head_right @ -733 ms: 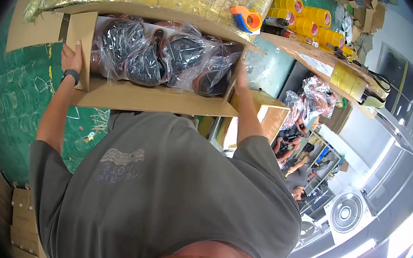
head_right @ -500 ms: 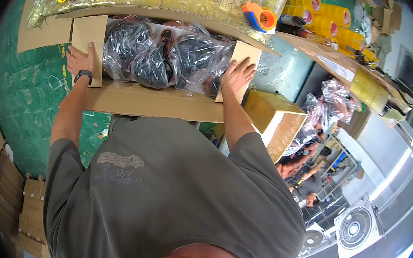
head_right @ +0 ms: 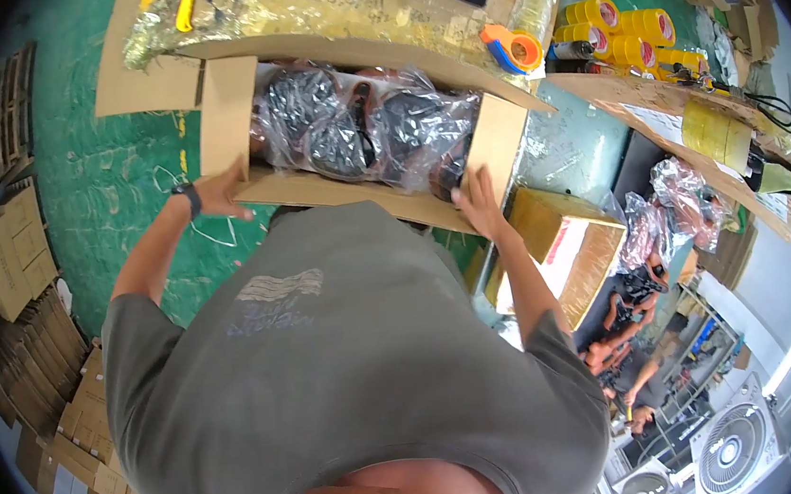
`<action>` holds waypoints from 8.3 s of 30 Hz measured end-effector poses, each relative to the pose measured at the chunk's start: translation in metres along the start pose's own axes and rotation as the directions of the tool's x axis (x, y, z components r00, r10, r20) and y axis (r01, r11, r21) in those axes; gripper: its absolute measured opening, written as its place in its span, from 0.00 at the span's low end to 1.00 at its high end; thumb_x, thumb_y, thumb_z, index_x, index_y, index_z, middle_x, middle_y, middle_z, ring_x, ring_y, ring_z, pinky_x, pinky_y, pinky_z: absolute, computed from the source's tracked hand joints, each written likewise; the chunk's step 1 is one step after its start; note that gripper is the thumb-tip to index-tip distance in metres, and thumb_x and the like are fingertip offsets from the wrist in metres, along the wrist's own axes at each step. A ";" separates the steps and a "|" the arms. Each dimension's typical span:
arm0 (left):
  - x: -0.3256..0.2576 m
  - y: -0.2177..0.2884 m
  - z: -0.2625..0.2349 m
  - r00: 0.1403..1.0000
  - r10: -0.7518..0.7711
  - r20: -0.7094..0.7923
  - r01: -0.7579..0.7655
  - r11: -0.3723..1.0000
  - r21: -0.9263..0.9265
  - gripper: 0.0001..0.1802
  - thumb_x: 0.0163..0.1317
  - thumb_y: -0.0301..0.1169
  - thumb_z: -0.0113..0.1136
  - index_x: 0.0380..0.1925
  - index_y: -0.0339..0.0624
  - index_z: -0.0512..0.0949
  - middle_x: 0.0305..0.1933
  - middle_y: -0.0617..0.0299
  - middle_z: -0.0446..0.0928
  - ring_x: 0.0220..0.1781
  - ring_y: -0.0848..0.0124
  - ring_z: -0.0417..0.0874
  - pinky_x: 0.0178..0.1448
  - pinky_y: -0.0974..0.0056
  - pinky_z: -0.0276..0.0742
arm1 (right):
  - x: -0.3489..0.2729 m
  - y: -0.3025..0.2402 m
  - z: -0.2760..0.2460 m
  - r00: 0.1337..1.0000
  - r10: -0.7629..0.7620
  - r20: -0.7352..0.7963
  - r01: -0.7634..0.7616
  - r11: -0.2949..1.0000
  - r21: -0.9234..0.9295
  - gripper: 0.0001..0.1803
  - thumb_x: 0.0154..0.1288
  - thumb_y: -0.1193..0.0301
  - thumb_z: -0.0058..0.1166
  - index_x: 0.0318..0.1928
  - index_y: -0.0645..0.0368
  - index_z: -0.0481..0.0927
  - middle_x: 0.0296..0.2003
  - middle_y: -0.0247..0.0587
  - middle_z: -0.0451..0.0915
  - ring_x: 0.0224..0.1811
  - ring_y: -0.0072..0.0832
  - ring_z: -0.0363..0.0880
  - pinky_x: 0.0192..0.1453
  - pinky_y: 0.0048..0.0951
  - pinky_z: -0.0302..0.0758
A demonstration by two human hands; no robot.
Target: Pack bicycle saddles into a cardboard box and seal it with adhesive tape.
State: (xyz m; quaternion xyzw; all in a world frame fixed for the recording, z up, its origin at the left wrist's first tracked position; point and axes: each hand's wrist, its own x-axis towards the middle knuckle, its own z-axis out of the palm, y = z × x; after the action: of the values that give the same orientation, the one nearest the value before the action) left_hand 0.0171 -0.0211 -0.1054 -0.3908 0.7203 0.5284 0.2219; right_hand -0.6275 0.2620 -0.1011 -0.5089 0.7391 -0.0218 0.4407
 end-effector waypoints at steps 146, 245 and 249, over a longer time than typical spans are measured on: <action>-0.033 0.279 0.136 0.833 -0.093 -0.546 -0.549 -0.013 -0.836 0.40 0.85 0.55 0.52 0.79 0.31 0.69 0.82 0.49 0.72 0.84 0.59 0.70 0.89 0.54 0.58 | -0.079 -0.266 -0.026 0.443 -0.762 -0.472 0.869 0.494 0.019 0.30 0.64 0.73 0.71 0.68 0.61 0.85 0.43 0.52 0.81 0.40 0.40 0.83 0.45 0.37 0.82; 0.305 0.336 0.244 0.523 0.161 -0.837 0.166 0.944 0.286 0.47 0.79 0.50 0.51 0.86 0.30 0.52 0.92 0.37 0.45 0.94 0.42 0.41 0.92 0.37 0.33 | -0.032 0.056 -0.010 0.774 0.103 0.624 -0.404 -0.679 0.613 0.26 0.73 0.54 0.63 0.60 0.60 0.81 0.55 0.46 0.89 0.55 0.39 0.92 0.66 0.45 0.88; 0.246 0.223 0.164 0.557 0.015 -0.830 0.361 0.896 0.259 0.47 0.77 0.46 0.56 0.85 0.28 0.54 0.91 0.36 0.51 0.92 0.41 0.48 0.92 0.38 0.39 | 0.028 0.008 0.040 0.809 -0.017 0.587 -0.412 -0.728 0.547 0.32 0.75 0.54 0.58 0.68 0.64 0.78 0.65 0.52 0.86 0.64 0.43 0.89 0.73 0.50 0.84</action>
State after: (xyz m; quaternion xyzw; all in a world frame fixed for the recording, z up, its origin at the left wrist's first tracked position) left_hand -0.3222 0.0814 -0.2105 -0.6054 0.7890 0.1042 -0.0077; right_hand -0.6090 0.2608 -0.1472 0.4202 0.3290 -0.4751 0.6996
